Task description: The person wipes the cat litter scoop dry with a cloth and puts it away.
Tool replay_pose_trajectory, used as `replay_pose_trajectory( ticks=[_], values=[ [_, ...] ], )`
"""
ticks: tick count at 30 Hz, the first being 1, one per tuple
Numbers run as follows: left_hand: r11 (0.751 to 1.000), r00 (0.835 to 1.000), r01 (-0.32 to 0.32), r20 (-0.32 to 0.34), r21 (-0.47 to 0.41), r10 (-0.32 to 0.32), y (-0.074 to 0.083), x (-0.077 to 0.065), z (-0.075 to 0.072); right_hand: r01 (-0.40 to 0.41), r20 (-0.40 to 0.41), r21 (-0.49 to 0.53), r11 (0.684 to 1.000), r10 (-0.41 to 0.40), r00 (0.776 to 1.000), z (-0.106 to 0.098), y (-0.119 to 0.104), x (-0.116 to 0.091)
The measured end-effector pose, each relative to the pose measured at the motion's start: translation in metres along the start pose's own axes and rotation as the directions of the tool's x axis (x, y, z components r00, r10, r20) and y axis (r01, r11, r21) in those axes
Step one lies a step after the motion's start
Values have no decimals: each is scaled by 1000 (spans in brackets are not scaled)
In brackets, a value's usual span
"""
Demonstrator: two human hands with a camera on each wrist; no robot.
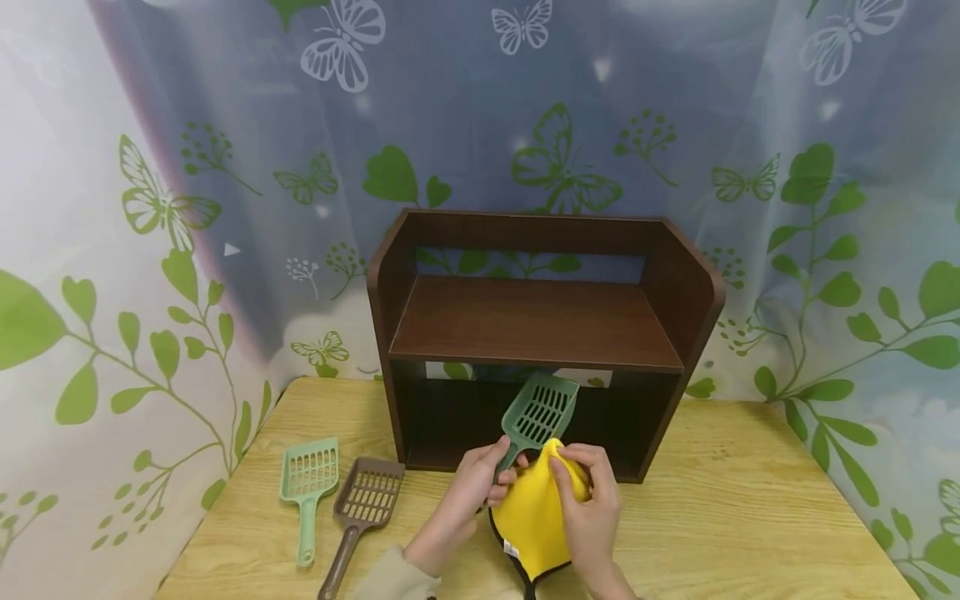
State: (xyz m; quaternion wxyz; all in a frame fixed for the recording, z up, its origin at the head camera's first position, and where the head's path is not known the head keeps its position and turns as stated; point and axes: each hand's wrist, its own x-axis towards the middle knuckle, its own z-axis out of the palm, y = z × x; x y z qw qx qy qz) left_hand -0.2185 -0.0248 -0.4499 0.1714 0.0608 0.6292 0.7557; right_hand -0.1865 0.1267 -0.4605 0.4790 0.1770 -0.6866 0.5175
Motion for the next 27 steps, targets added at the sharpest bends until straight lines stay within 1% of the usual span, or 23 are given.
replay_pose_trajectory(
  ticks=[2,5,7,13,17,22,25,27],
  values=[
    [1000,1000,4,8,-20,-4,1,-1,1,39,-6,-17,999,-39,999,2,5,-4],
    [1000,1000,5,21,-21,-4,1,-2,2,54,-46,-20,998,-55,997,3,14,-5],
    [1000,1000,4,28,-10,-4,0,-3,1,38,-77,-13,999,-39,996,2,17,-1],
    [998,998,15,55,63,-18,-5,-6,-6,-18,-146,-12,1000,16,989,-5,14,19],
    [997,997,19,74,80,-25,-7,-8,-8,-80,-172,10,997,81,982,-9,27,24],
    [993,995,14,100,116,-26,-7,-10,-11,-172,-169,41,984,177,970,-13,46,25],
    [988,991,7,128,151,-27,-4,-13,-12,-204,-148,72,976,213,966,-15,50,29],
    [986,989,4,142,169,-29,-3,-14,-12,-216,-114,83,973,225,968,-16,44,34]
  ],
)
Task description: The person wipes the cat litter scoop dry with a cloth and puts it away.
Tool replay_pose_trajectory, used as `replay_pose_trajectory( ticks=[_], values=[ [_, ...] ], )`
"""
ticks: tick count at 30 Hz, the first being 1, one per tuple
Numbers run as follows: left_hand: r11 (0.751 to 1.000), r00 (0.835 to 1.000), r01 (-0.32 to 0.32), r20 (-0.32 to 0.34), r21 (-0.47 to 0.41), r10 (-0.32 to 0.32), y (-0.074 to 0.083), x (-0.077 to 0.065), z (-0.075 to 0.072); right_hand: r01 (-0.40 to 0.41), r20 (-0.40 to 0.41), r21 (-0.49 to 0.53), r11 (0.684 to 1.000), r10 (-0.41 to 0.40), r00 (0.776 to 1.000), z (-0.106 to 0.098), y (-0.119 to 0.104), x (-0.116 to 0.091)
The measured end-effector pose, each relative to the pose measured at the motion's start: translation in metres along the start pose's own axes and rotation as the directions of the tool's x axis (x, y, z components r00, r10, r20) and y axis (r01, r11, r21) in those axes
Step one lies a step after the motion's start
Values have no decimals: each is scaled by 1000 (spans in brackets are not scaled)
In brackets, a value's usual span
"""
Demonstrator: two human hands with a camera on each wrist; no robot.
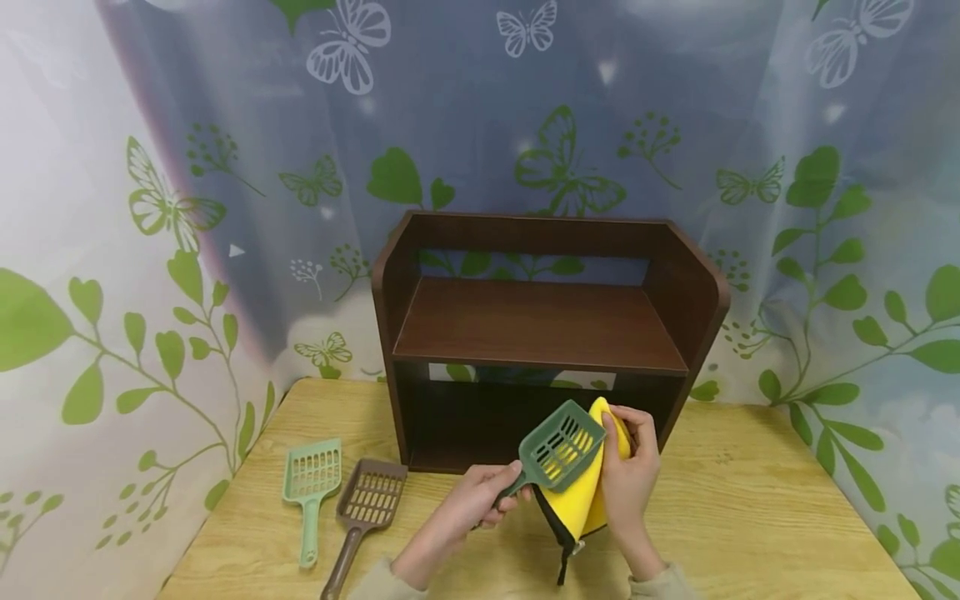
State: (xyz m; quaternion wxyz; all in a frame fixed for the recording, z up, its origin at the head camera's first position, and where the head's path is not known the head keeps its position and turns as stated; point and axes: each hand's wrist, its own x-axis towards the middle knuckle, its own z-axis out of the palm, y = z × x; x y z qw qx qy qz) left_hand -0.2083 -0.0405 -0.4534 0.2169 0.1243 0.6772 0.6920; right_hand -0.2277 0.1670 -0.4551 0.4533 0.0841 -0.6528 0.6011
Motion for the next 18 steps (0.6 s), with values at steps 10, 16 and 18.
replay_pose_trajectory(
  ticks=[10,16,18],
  values=[
    [986,997,-77,35,151,73,14,-12,-12,129,268,-143,981,-87,960,-8,18,12],
    [956,989,-144,-7,257,150,33,-21,-21,254,319,-229,940,-174,931,-14,12,16],
    [947,985,-150,-40,283,168,40,-23,-25,291,322,-241,926,-206,924,-16,9,17]
  ],
)
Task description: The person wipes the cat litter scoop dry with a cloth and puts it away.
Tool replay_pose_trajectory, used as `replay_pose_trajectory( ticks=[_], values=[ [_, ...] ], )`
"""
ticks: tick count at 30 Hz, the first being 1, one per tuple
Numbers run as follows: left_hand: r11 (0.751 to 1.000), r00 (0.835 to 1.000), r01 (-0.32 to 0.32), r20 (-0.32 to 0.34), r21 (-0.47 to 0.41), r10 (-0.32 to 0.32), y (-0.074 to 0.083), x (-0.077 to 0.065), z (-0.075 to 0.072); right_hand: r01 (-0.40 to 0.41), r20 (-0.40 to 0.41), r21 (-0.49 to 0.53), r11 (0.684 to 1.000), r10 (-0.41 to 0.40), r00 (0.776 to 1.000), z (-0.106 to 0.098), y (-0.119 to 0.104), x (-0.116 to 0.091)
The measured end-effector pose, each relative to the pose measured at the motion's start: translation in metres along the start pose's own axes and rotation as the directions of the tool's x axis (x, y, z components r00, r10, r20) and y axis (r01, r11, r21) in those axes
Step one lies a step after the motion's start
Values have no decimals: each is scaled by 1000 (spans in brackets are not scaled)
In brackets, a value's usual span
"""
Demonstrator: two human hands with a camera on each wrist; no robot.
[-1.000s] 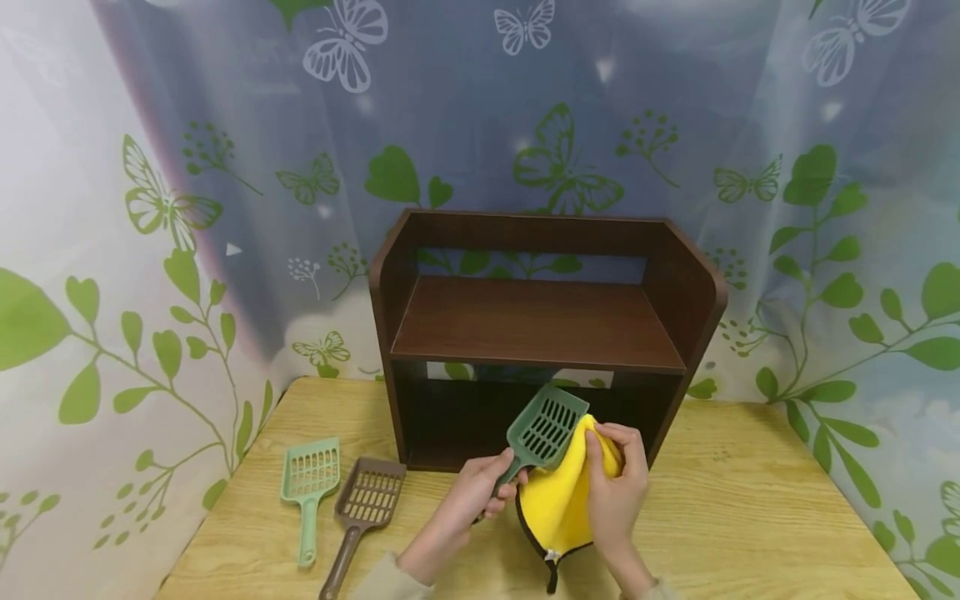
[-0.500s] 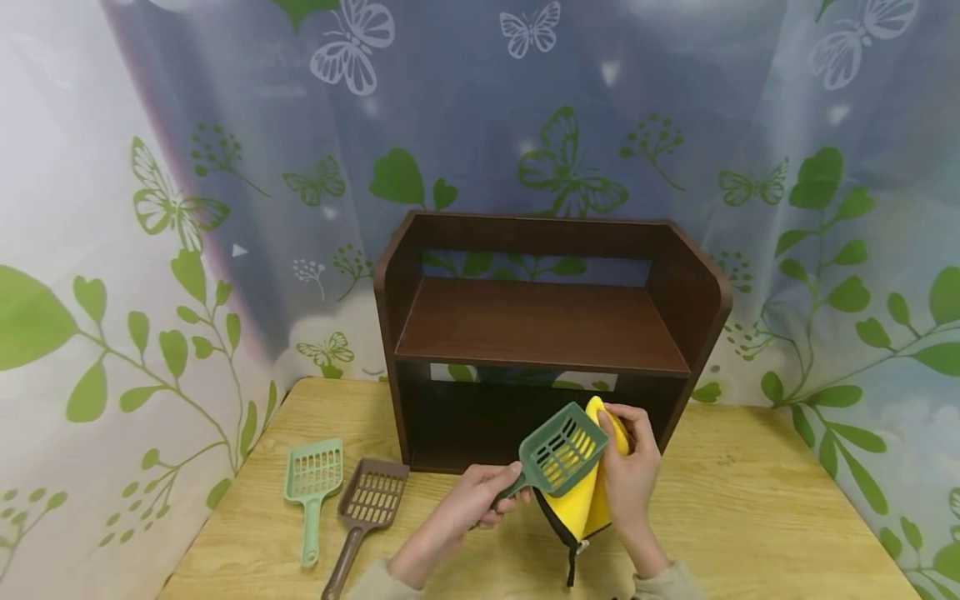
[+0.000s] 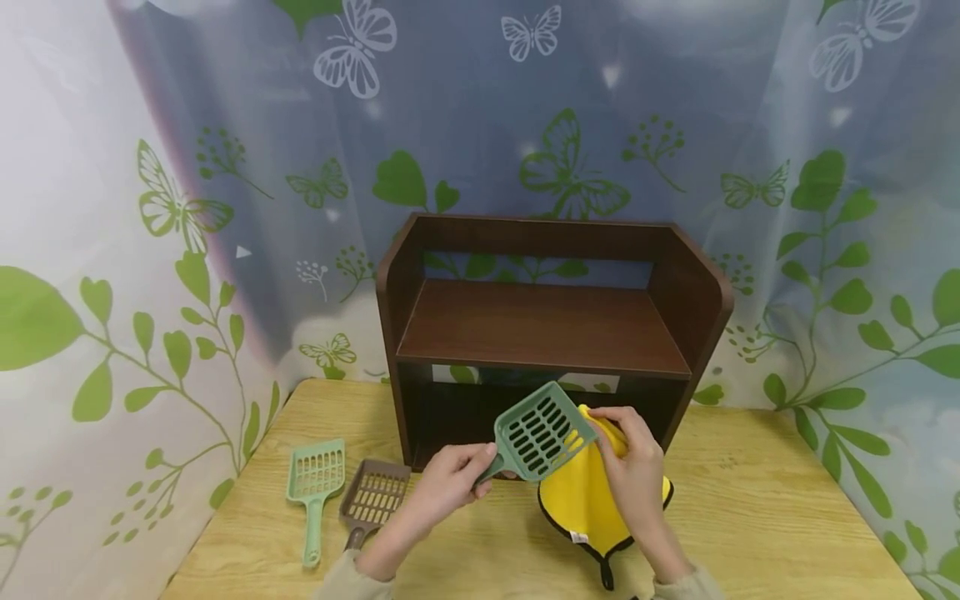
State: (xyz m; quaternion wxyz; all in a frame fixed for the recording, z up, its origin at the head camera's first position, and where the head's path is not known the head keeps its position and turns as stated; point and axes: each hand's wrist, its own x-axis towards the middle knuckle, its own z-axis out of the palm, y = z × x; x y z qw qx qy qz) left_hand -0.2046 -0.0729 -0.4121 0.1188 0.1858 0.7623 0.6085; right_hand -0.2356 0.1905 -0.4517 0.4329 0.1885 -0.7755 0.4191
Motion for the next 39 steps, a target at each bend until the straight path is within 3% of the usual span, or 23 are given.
replay_pose_trajectory(
  ticks=[8,13,16,26,33,39],
  values=[
    [999,990,-47,-130,-11,45,26,6,-24,115,18,-89,989,-114,993,-11,-10,1],
    [997,965,-80,-254,-26,70,44,20,-45,151,26,-116,982,-149,988,-15,-12,0],
    [995,953,-88,-295,-41,72,54,31,-57,171,23,-119,978,-169,985,-15,-12,-1],
    [995,961,-34,-278,-91,7,82,65,-77,175,23,-102,979,-174,985,-14,-14,-4],
    [987,968,26,-243,-156,-64,88,91,-87,148,39,-84,985,-146,989,-11,-19,-4],
    [976,967,97,-214,-197,-139,88,102,-93,115,51,-90,989,-111,992,-10,-18,-5]
  ],
)
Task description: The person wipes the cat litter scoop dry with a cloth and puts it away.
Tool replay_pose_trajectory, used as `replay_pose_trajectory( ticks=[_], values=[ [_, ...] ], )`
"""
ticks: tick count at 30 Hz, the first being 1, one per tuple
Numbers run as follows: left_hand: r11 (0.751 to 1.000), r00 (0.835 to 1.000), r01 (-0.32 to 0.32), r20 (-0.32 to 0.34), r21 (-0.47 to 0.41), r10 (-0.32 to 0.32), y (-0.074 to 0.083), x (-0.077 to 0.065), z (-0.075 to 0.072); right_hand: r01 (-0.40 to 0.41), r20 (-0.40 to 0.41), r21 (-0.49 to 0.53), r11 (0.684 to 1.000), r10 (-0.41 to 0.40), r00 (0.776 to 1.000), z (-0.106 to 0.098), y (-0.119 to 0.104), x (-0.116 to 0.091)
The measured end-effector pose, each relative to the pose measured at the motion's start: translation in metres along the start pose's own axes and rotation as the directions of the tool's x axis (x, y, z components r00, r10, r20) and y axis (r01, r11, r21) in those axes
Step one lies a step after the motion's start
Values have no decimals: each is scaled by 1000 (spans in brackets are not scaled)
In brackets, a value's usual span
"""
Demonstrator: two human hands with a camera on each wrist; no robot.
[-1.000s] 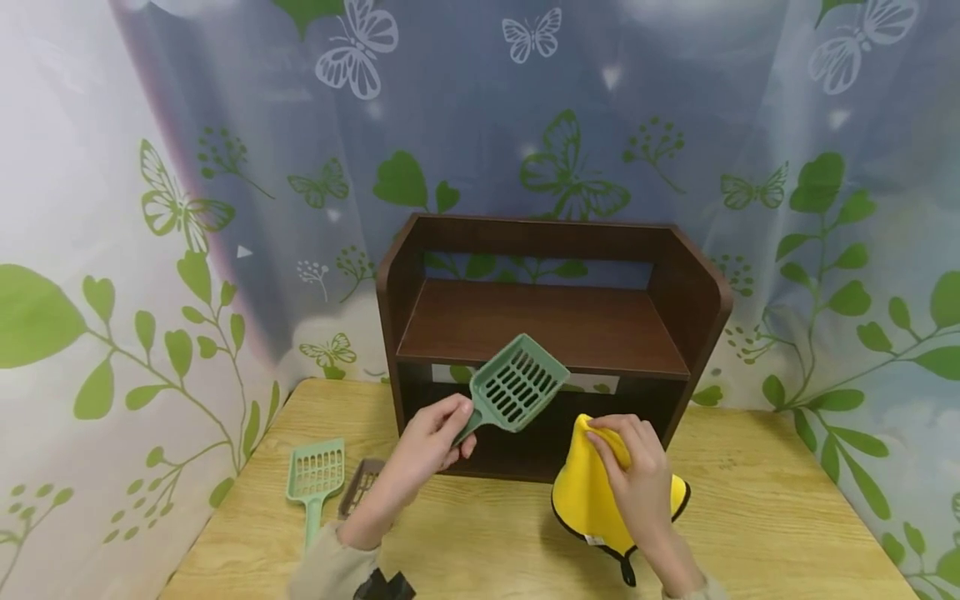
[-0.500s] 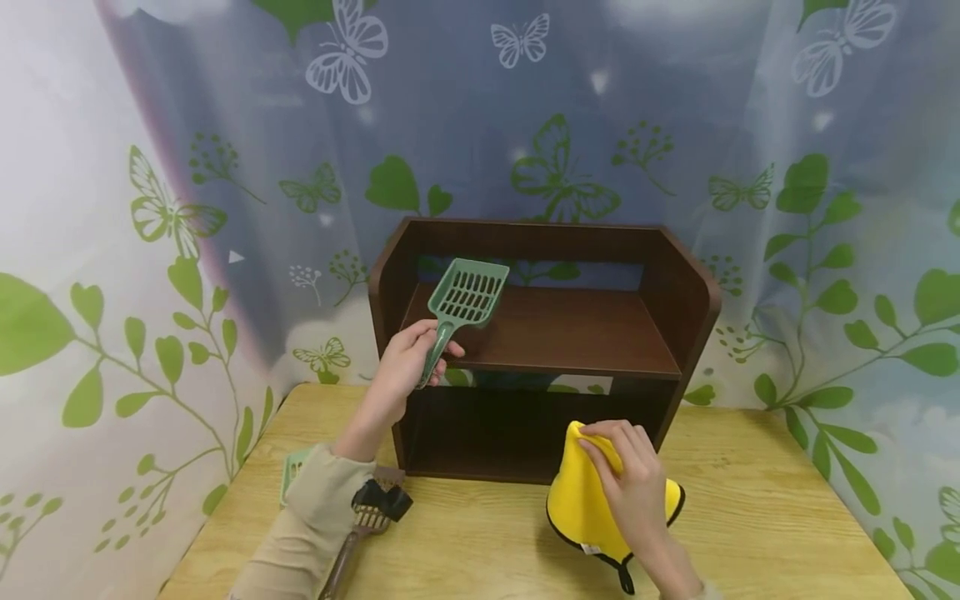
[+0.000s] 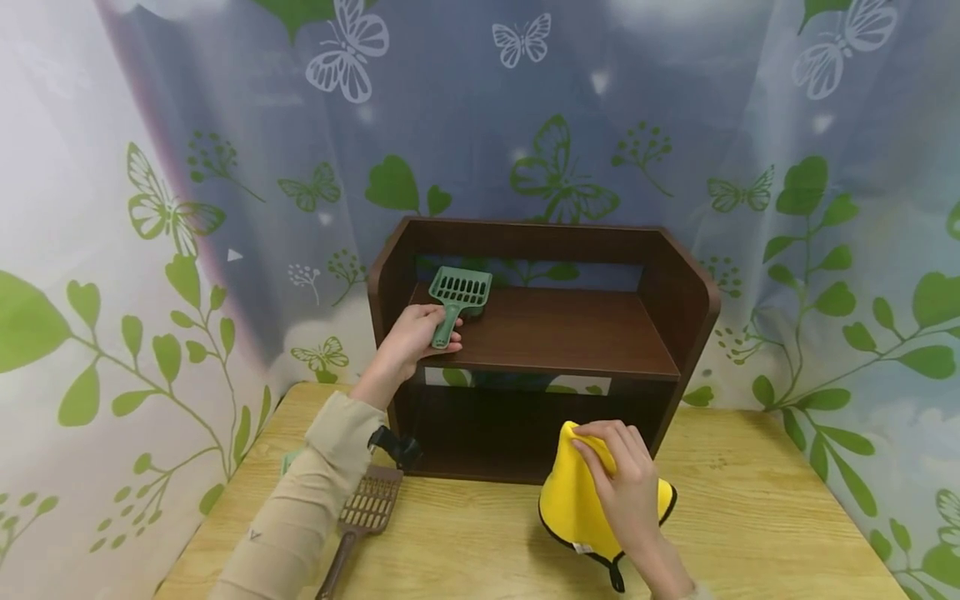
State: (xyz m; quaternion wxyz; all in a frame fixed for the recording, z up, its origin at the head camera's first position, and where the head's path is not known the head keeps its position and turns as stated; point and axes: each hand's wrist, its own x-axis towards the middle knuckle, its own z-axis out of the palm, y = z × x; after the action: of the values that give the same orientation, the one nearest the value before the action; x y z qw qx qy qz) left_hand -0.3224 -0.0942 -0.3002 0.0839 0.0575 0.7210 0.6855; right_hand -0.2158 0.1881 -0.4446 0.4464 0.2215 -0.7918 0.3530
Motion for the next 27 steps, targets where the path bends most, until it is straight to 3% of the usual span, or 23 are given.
replay_pose_trajectory(
  ticks=[8,14,22,27],
  values=[
    [999,1000,27,-14,28,-26,-1,6,-4,-26,16,1,1000,26,1000,0,3,-1],
    [989,999,29,-18,144,-27,1,6,-6,-14,3,22,1000,14,1000,1,3,-1],
    [938,999,-34,-16,346,42,4,-3,-8,10,-4,25,1000,-10,1000,2,2,-3],
    [873,991,-109,-23,475,136,5,-18,-7,47,-37,25,999,-46,998,0,1,0]
  ],
)
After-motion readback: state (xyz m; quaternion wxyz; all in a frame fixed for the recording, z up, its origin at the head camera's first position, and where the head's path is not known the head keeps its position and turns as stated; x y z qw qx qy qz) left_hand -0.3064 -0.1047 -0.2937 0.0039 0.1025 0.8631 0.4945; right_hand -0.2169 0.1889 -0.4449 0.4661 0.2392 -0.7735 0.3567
